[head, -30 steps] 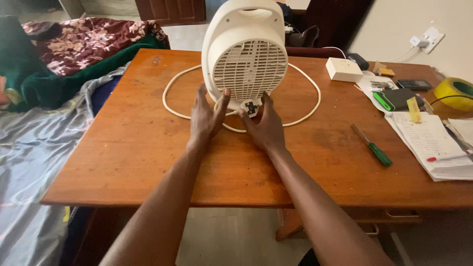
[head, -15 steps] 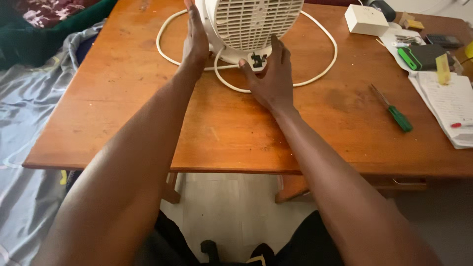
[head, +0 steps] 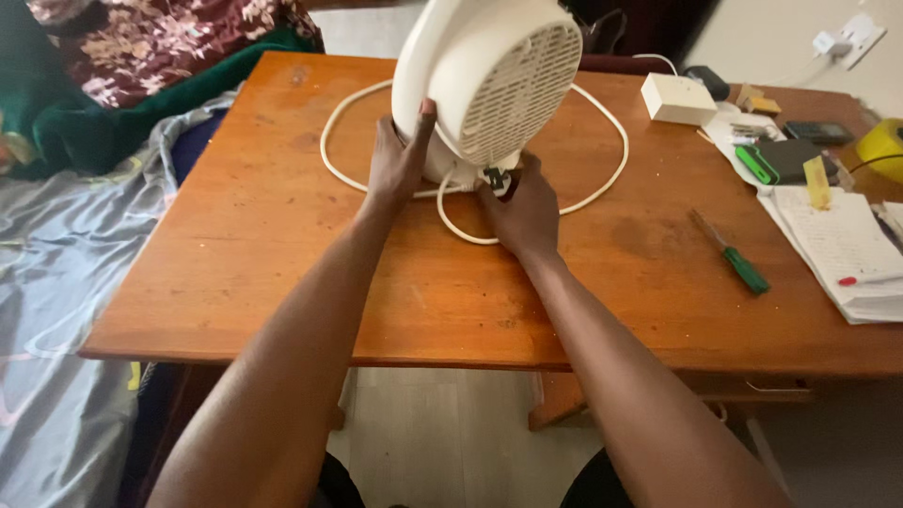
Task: The person uses a screwdriver to remove screws from the back and front of a small white electric fan on a wooden table. They unscrew multiple fasteners, remove a small cap, and manipulate the fan housing to access internal components. The clip ends before full disassembly or reassembly is shown.
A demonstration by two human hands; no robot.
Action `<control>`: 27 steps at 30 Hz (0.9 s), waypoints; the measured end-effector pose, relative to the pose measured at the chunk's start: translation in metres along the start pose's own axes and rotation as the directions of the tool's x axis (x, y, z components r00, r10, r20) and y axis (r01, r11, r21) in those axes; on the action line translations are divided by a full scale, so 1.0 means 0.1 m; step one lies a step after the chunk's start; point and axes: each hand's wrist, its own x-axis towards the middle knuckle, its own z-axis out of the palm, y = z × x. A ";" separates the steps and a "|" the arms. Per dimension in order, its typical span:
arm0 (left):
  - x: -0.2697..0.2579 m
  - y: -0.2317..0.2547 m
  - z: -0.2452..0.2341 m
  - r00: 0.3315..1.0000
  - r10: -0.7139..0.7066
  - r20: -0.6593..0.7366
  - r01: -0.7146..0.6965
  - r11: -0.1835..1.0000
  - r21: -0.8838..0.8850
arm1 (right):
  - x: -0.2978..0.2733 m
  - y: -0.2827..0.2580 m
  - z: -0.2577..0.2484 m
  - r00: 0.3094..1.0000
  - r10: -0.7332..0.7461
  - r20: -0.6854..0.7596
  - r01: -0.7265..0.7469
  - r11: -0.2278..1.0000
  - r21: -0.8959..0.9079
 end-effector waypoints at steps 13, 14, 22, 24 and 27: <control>-0.58 0.64 -0.09 0.997 -0.035 -0.069 0.048 0.978 0.204 | -0.41 0.11 -0.49 0.988 -0.131 0.079 0.143 0.976 -0.167; -0.61 0.68 -0.09 0.997 -0.017 -0.073 0.034 0.971 0.237 | -0.44 0.15 -0.57 0.982 -0.181 0.052 0.188 0.962 -0.197; -0.92 0.61 -0.18 0.993 0.111 -0.047 -0.084 0.917 0.389 | -0.57 0.19 -0.77 0.947 -0.315 0.057 0.320 0.919 -0.230; -1.10 0.52 -0.18 0.964 0.257 -0.073 -0.201 0.877 0.436 | -0.59 0.18 -0.77 0.959 -0.277 0.054 0.281 0.920 -0.274; -1.27 0.48 -0.18 0.955 0.296 0.012 -0.265 0.834 0.485 | -0.63 0.18 -0.76 0.922 -0.387 -0.011 0.367 0.883 -0.292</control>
